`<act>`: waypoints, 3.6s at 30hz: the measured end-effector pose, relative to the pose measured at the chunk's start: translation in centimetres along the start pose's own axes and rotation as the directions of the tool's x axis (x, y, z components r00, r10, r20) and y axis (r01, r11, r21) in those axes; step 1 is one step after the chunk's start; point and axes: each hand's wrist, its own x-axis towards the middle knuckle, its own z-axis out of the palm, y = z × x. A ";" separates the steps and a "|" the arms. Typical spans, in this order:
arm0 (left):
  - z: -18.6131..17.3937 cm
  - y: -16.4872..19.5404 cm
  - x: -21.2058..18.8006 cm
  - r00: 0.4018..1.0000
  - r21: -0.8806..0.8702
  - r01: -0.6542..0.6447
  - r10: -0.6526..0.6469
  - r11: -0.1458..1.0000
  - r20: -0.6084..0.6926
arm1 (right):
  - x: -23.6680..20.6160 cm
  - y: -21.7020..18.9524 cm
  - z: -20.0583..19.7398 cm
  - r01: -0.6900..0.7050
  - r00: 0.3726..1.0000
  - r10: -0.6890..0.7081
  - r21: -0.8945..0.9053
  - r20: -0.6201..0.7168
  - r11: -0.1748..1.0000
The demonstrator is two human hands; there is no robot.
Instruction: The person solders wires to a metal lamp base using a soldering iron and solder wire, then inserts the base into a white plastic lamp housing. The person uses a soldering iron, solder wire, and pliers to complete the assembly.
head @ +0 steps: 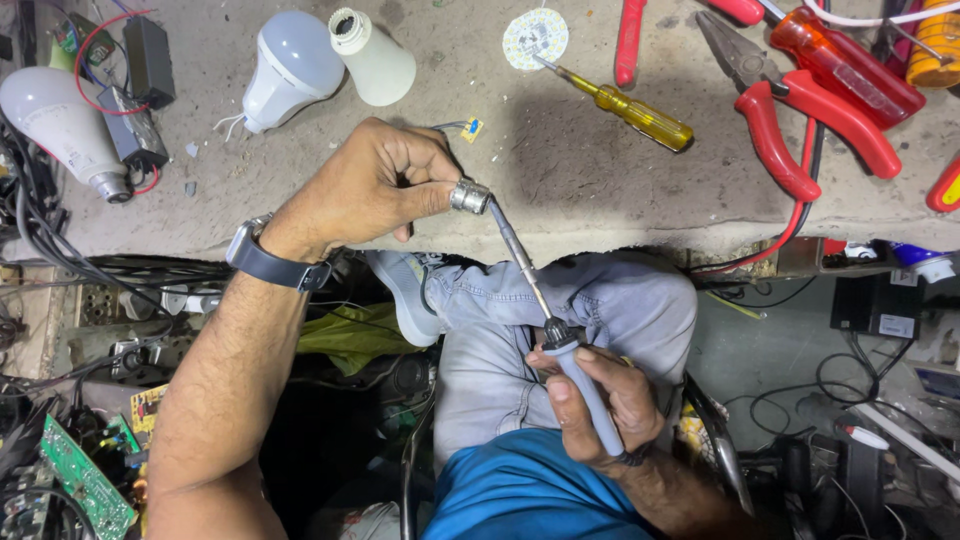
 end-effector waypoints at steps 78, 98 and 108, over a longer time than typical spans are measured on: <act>-0.3 -0.5 0.0 0.989 -0.028 -0.132 0.134 0.991 0.058 | -0.9 0.5 0.2 -0.057 0.998 0.061 0.122 -0.023 0.991; -0.3 0.0 -0.2 0.991 0.026 -0.123 0.121 0.992 0.053 | -1.0 0.2 0.4 -0.070 0.997 0.075 0.164 -0.023 0.984; -0.1 0.3 -0.3 0.997 0.027 -0.075 0.074 0.997 0.028 | -1.4 0.7 0.2 -0.065 0.998 0.068 0.191 -0.010 0.980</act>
